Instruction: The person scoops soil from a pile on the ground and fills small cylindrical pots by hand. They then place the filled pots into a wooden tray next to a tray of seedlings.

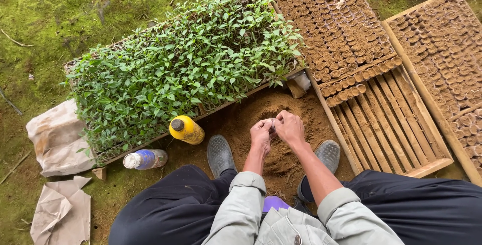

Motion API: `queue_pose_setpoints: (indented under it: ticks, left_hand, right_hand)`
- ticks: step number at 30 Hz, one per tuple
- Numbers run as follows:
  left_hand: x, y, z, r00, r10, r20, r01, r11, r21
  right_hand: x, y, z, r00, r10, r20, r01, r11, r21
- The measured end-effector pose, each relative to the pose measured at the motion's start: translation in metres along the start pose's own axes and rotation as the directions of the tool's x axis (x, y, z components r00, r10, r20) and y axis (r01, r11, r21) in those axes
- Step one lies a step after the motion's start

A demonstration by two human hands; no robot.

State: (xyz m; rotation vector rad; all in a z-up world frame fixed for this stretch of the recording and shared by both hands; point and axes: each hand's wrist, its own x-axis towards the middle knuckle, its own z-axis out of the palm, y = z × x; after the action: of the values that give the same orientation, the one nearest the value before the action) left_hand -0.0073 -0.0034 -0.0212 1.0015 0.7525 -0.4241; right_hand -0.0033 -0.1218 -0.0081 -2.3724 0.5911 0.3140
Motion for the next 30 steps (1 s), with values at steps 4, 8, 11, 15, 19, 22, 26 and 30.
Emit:
queue_pose_setpoints:
  ticks: [4, 8, 11, 15, 19, 22, 26, 30]
  left_hand:
    - [0.013, -0.009, -0.002, 1.000, -0.011, -0.014, 0.011, 1.000, -0.005]
    - [0.019, -0.013, -0.006, 0.999, -0.040, -0.019, 0.039, 0.998, -0.051]
    - [0.030, -0.018, -0.014, 0.997, -0.081, -0.016, 0.078, 0.987, -0.137]
    - [0.033, -0.015, -0.017, 0.989, -0.147, 0.002, 0.143, 0.964, -0.223]
    - [0.047, -0.030, -0.019, 0.988, -0.152, -0.011, 0.146, 0.961, -0.233]
    - [0.043, -0.028, -0.018, 0.989, -0.150, -0.014, 0.144, 0.967, -0.208]
    - [0.041, -0.024, -0.018, 0.990, -0.133, -0.040, 0.123, 0.976, -0.179]
    - [0.049, -0.029, -0.022, 0.990, -0.133, -0.054, 0.120, 0.974, -0.192]
  right_hand:
    - [-0.001, -0.005, -0.003, 0.998, -0.052, -0.018, 0.051, 0.997, -0.050]
    - [-0.007, -0.011, -0.004, 0.978, -0.167, -0.127, 0.159, 0.985, -0.067]
    - [-0.018, -0.017, -0.006, 0.939, -0.237, -0.249, 0.237, 0.971, -0.031]
    - [-0.035, -0.026, -0.010, 0.889, -0.340, -0.306, 0.361, 0.933, 0.012]
    - [-0.036, -0.022, -0.017, 0.843, -0.491, -0.222, 0.493, 0.869, -0.050]
    - [-0.035, -0.024, -0.020, 0.826, -0.543, -0.154, 0.537, 0.840, -0.082]
    - [-0.028, -0.018, -0.019, 0.825, -0.549, -0.132, 0.531, 0.834, -0.147]
    - [-0.034, -0.026, -0.026, 0.823, -0.556, -0.118, 0.541, 0.830, -0.138]
